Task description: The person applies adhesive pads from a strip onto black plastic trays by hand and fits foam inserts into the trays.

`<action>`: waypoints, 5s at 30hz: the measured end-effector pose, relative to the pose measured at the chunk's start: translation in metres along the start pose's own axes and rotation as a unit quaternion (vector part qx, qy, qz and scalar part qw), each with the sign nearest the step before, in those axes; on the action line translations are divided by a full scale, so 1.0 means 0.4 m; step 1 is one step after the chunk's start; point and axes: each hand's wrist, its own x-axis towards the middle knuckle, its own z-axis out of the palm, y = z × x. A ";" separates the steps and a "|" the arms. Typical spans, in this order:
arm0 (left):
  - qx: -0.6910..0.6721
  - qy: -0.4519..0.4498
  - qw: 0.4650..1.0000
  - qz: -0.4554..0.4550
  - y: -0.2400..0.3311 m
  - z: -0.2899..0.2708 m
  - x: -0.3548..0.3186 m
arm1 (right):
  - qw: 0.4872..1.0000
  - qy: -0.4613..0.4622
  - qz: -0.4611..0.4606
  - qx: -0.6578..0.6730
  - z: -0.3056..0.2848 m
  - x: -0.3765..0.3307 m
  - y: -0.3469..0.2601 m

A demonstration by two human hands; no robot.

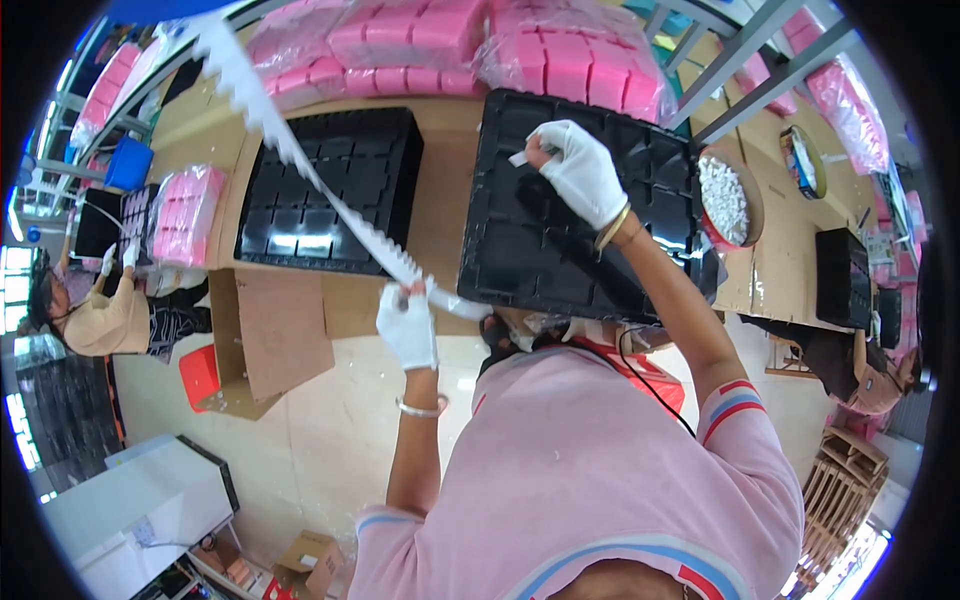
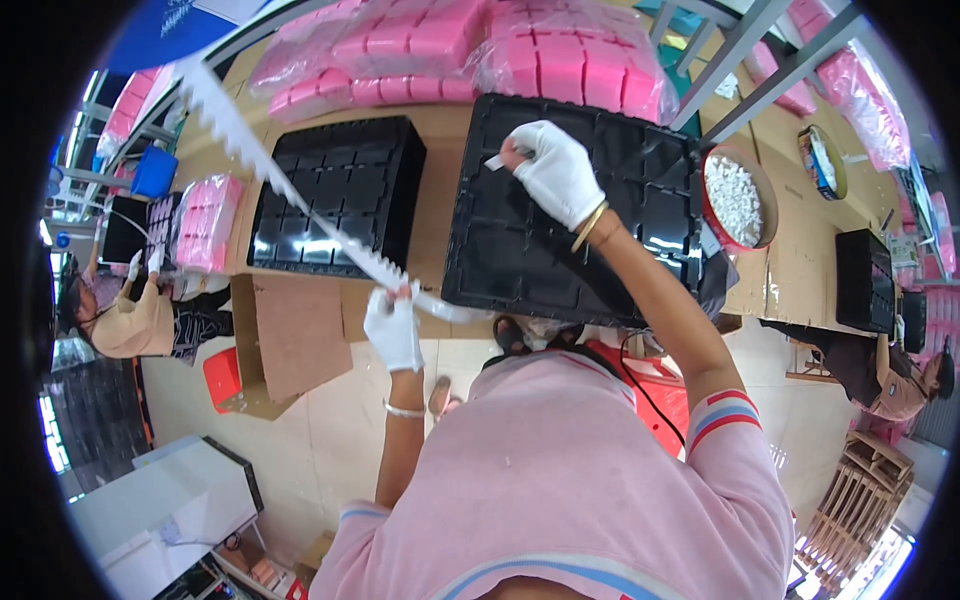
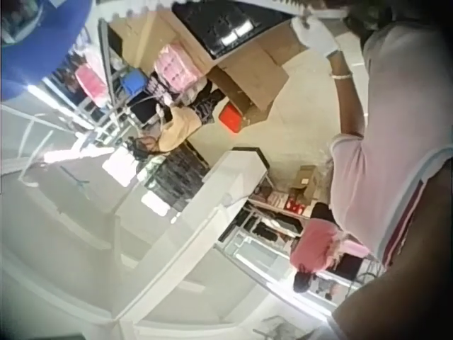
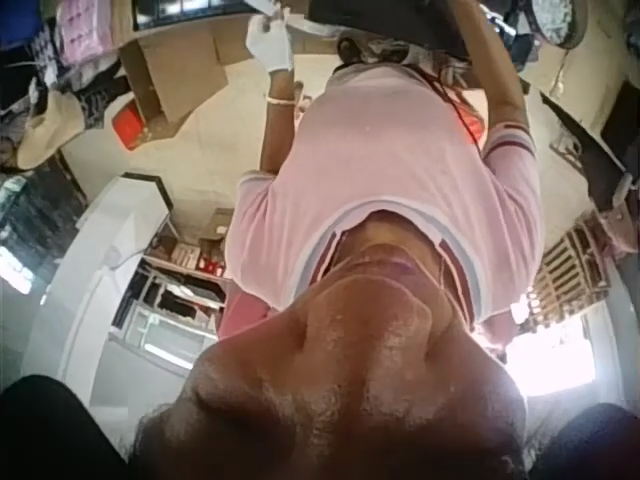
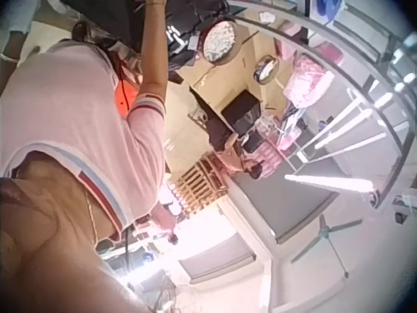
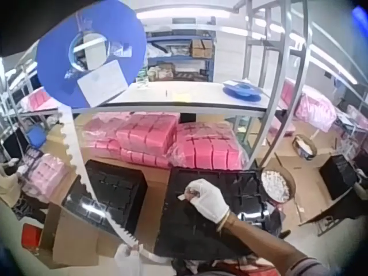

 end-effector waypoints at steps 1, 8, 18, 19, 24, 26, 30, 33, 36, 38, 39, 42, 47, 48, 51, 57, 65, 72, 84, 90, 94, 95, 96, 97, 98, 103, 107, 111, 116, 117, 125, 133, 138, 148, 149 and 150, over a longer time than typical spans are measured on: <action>0.028 0.026 0.996 0.083 -0.045 -0.008 -0.012 | 0.999 -0.006 -0.001 -0.031 -0.025 0.034 0.024; -0.097 0.048 0.988 -0.109 -0.233 -0.016 -0.062 | 0.981 -0.082 -0.054 -0.170 -0.049 0.208 0.123; -0.190 -0.221 0.936 -0.195 -0.010 -0.070 -0.125 | 0.953 -0.127 -0.108 -0.253 0.024 0.321 0.198; -0.210 -0.224 0.934 -0.181 0.002 -0.063 -0.124 | 0.953 -0.128 -0.109 -0.253 0.028 0.323 0.195; -0.239 -0.228 0.926 -0.181 0.114 -0.025 -0.120 | 0.932 -0.131 -0.107 -0.320 0.040 0.305 0.176; -0.229 -0.246 0.926 -0.170 0.118 -0.014 -0.113 | 0.927 -0.139 -0.114 -0.328 0.045 0.307 0.161; -0.224 -0.219 0.931 -0.189 0.155 0.011 -0.104 | 0.916 -0.147 -0.128 -0.352 0.046 0.311 0.161; -0.229 -0.213 0.930 -0.194 0.161 0.020 -0.100 | 0.897 -0.153 -0.155 -0.386 0.060 0.315 0.174; -0.230 -0.216 0.932 -0.180 0.151 0.021 -0.109 | 0.887 -0.148 -0.175 -0.400 0.064 0.307 0.179; -0.230 -0.213 0.933 -0.175 0.165 0.033 -0.107 | 0.884 -0.129 -0.183 -0.411 0.065 0.304 0.184; -0.230 -0.209 0.935 -0.171 0.170 0.037 -0.111 | 0.880 -0.110 -0.192 -0.420 0.061 0.296 0.188; -0.231 -0.203 0.939 -0.153 0.120 0.023 -0.110 | 0.923 -0.128 -0.195 -0.304 0.078 0.198 0.136; -0.223 -0.184 0.940 -0.181 0.152 0.029 -0.122 | 0.982 -0.088 -0.112 -0.123 0.036 0.000 0.009; -0.222 -0.186 0.940 -0.182 0.157 0.032 -0.123 | 0.982 -0.087 -0.109 -0.123 0.018 -0.002 -0.001; -0.245 -0.165 0.943 -0.153 0.169 0.035 -0.124 | 0.991 -0.129 -0.012 -0.043 -0.013 0.012 -0.012; -0.232 -0.176 0.945 -0.148 0.162 0.043 -0.117 | 0.967 -0.081 -0.130 -0.202 -0.004 0.208 0.128; -0.216 -0.149 0.956 -0.134 0.112 0.050 -0.122 | 0.931 -0.074 -0.127 -0.333 0.057 0.284 0.183; -0.223 -0.146 0.952 -0.152 0.139 0.047 -0.112 | 0.949 -0.046 -0.099 -0.294 0.065 0.268 0.181; -0.215 -0.158 0.951 -0.159 0.139 0.047 -0.107 | 0.915 -0.145 -0.116 -0.359 0.052 0.322 0.181; -0.220 -0.171 0.946 -0.164 0.163 0.043 -0.101 | 0.816 -0.187 -0.262 -0.480 0.071 0.339 0.190; -0.220 -0.172 0.946 -0.165 0.142 0.031 -0.111 | 0.892 -0.119 -0.321 -0.296 0.094 0.196 0.108; -0.220 -0.171 0.947 -0.162 0.129 0.039 -0.112 | 0.921 -0.120 -0.268 -0.255 0.100 0.127 0.091; -0.223 -0.165 0.946 -0.165 0.128 0.044 -0.111 | 0.939 -0.113 -0.256 -0.199 0.099 0.060 0.029; -0.228 -0.163 0.943 -0.177 0.137 0.048 -0.114 | 0.950 -0.128 -0.232 -0.165 0.082 0.002 -0.013; -0.229 -0.164 0.940 -0.190 0.139 0.042 -0.120 | 0.963 -0.147 -0.185 -0.132 0.058 -0.044 -0.065; -0.223 -0.157 0.947 -0.172 0.163 0.038 -0.130 | 0.947 -0.301 0.110 0.008 -0.002 -0.179 -0.180; -0.245 -0.165 0.941 -0.166 0.197 0.055 -0.149 | 0.951 -0.270 0.136 0.066 0.012 -0.240 -0.160; -0.251 -0.180 0.935 -0.174 0.205 0.055 -0.169 | 0.943 -0.280 0.163 0.073 0.010 -0.253 -0.152; -0.260 -0.185 0.932 -0.175 0.206 0.044 -0.191 | 0.949 -0.292 0.115 0.030 0.010 -0.276 -0.152; -0.252 -0.188 0.932 -0.182 0.205 0.037 -0.193 | 0.950 -0.286 0.120 0.036 0.007 -0.282 -0.164; -0.284 -0.073 0.934 -0.204 0.109 0.029 -0.212 | 0.948 -0.310 0.005 -0.069 0.011 -0.206 -0.144; -0.226 -0.048 0.959 -0.164 -0.005 0.017 -0.238 | 0.918 -0.334 -0.129 -0.173 0.072 -0.146 -0.073; -0.245 -0.040 0.958 -0.143 0.009 0.010 -0.233 | 0.900 -0.336 -0.135 -0.242 0.090 -0.144 -0.070; -0.413 -0.061 0.909 -0.023 0.113 -0.154 -0.145 | 0.899 -0.326 -0.142 -0.255 0.124 -0.157 -0.111; -0.414 -0.060 0.908 -0.011 0.110 -0.172 -0.143 | 0.903 -0.314 -0.150 -0.252 0.124 -0.162 -0.107; -0.411 -0.057 0.910 0.003 0.111 -0.210 -0.145 | 0.907 -0.303 -0.167 -0.242 0.120 -0.167 -0.088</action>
